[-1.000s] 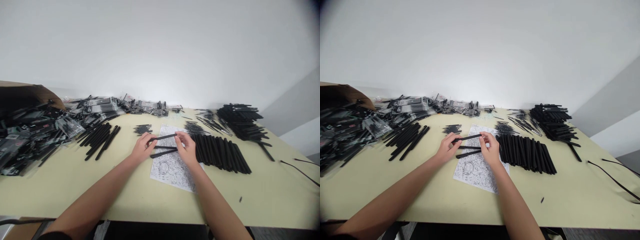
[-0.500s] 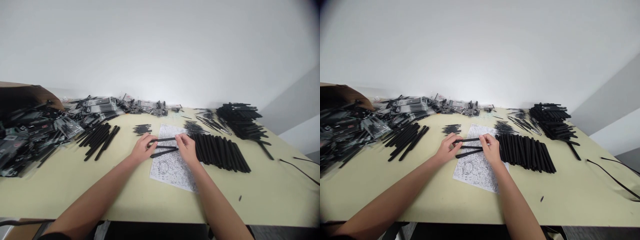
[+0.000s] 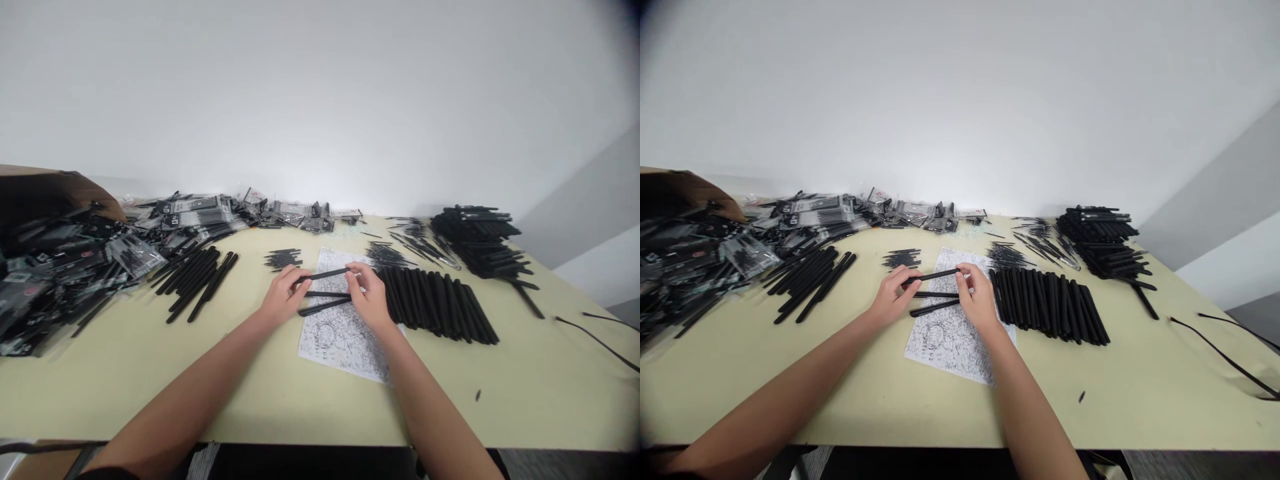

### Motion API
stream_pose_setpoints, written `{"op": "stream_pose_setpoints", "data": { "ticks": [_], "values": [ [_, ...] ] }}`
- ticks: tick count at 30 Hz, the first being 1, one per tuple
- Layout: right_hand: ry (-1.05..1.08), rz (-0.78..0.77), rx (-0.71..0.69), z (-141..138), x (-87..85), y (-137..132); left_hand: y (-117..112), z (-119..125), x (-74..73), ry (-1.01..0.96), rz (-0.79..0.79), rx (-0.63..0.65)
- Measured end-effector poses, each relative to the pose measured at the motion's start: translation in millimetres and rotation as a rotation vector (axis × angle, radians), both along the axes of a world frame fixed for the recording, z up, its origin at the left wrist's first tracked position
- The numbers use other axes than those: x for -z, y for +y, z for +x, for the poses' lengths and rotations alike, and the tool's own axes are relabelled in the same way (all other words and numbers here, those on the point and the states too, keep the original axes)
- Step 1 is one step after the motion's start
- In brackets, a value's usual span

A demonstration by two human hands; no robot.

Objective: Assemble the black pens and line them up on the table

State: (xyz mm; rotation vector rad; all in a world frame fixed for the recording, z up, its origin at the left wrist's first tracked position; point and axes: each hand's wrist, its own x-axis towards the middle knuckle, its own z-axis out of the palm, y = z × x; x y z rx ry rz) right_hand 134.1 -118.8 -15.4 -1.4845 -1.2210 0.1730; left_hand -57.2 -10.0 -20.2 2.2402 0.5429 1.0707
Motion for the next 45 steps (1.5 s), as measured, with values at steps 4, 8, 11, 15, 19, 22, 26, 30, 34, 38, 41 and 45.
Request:
{"op": "stream_pose_setpoints", "data": {
  "ticks": [4, 8, 11, 15, 19, 22, 26, 30, 34, 38, 41, 45],
  "values": [
    [-0.007, -0.040, 0.004, -0.3, -3.3, -0.3, 0.3, 0.8, 0.1, -0.011, -0.009, 0.000],
    [-0.062, -0.088, 0.008, -0.8, -8.3, -2.6, -1.5, 0.8, 0.5, -0.015, 0.006, 0.027],
    [-0.080, -0.116, 0.051, -0.2, -7.5, -3.2, -2.8, 0.3, 0.7, 0.007, 0.029, 0.055],
    [-0.038, -0.080, 0.018, -0.4, -4.9, -1.9, -2.4, 0.3, 0.9, 0.013, 0.022, 0.032],
    [-0.027, -0.054, -0.014, -2.2, -6.1, -1.4, -1.5, 0.7, 1.1, 0.005, 0.022, 0.012],
    [-0.051, -0.088, 0.011, -1.4, -6.5, -2.6, -2.0, 0.5, 1.3, 0.011, 0.036, 0.031],
    [-0.065, -0.115, 0.044, 0.9, -4.4, -3.4, -2.9, 0.0, 0.7, 0.035, 0.048, 0.052],
    [-0.023, -0.062, -0.014, -0.8, -5.2, -2.8, -3.0, -0.1, -0.7, 0.039, 0.032, 0.034],
    [-0.049, -0.066, -0.014, -2.7, -7.5, -3.0, -3.5, 0.1, -1.3, 0.042, 0.051, 0.048],
    [-0.074, -0.115, 0.049, -0.6, -6.2, -3.9, -4.8, -0.5, -2.0, 0.062, 0.092, 0.071],
    [-0.071, -0.130, 0.065, 0.6, -4.9, -3.9, -5.4, -0.8, -2.9, 0.077, 0.104, 0.063],
    [-0.072, -0.109, 0.042, -0.8, -6.5, -3.5, -5.4, -0.4, -3.7, 0.081, 0.098, 0.051]
  ]
}}
